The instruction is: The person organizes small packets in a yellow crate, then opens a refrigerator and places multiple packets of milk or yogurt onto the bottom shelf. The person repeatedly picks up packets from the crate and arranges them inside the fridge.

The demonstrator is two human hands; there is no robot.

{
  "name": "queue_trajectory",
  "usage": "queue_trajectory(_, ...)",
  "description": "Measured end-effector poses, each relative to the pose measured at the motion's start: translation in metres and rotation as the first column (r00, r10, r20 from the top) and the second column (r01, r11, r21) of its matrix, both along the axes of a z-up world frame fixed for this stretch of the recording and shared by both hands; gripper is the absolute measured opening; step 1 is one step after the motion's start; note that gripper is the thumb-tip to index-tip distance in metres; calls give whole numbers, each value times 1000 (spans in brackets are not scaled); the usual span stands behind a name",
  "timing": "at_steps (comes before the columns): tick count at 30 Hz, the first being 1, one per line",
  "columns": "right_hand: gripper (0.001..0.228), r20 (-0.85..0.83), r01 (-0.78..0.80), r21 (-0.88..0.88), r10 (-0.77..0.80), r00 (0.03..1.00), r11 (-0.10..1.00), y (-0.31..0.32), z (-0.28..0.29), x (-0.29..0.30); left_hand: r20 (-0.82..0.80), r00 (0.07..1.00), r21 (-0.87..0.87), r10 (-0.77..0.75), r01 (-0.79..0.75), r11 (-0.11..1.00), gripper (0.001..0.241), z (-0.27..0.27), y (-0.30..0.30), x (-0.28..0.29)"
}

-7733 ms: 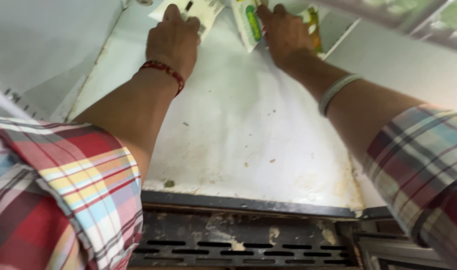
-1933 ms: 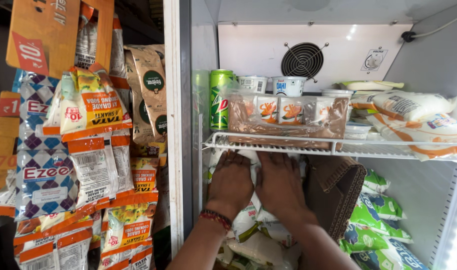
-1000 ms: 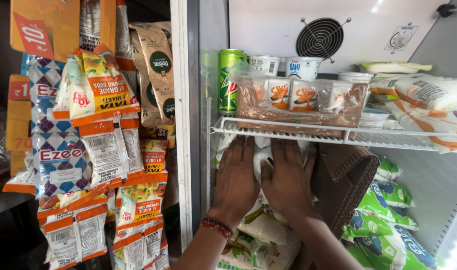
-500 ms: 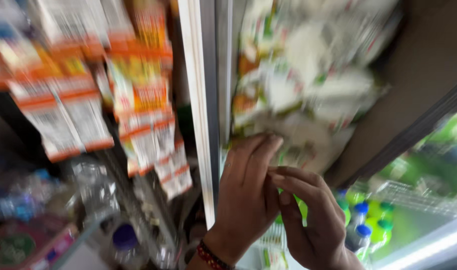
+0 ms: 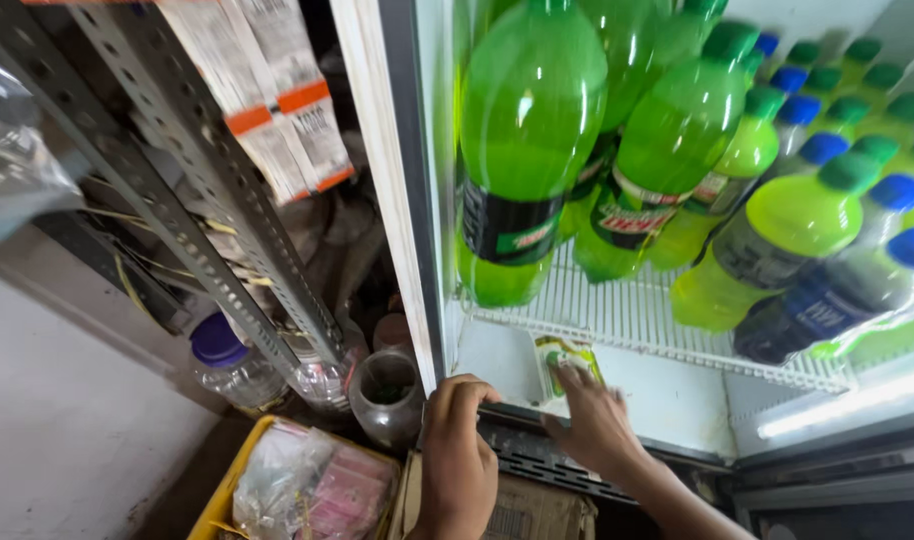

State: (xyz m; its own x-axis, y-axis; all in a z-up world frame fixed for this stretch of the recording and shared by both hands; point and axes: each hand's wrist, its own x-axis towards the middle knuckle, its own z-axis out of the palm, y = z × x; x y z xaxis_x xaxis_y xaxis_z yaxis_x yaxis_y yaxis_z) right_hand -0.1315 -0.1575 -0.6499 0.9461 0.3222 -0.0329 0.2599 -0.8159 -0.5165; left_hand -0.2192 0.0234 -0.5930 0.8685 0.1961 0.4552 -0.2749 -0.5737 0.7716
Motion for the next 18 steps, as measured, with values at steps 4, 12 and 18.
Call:
queue_trajectory(4, 101, -207, 282, -316, -356, 911, 906, 6, -75, 55, -52, 997, -46, -63, 61, 997, 49, -28, -1, 1)
queue_trajectory(12, 55, -500, 661, 224, -497, 709, 716, -23, -119, 63, -401, 907, 10, -128, 144, 990, 27, -47, 18, 11)
queue_trajectory(18, 48, -573, 488, 748, 67, 817, 450, -59, -37, 11, -760, 633, -43, -148, 178, 983, 50, 58, -14, 41)
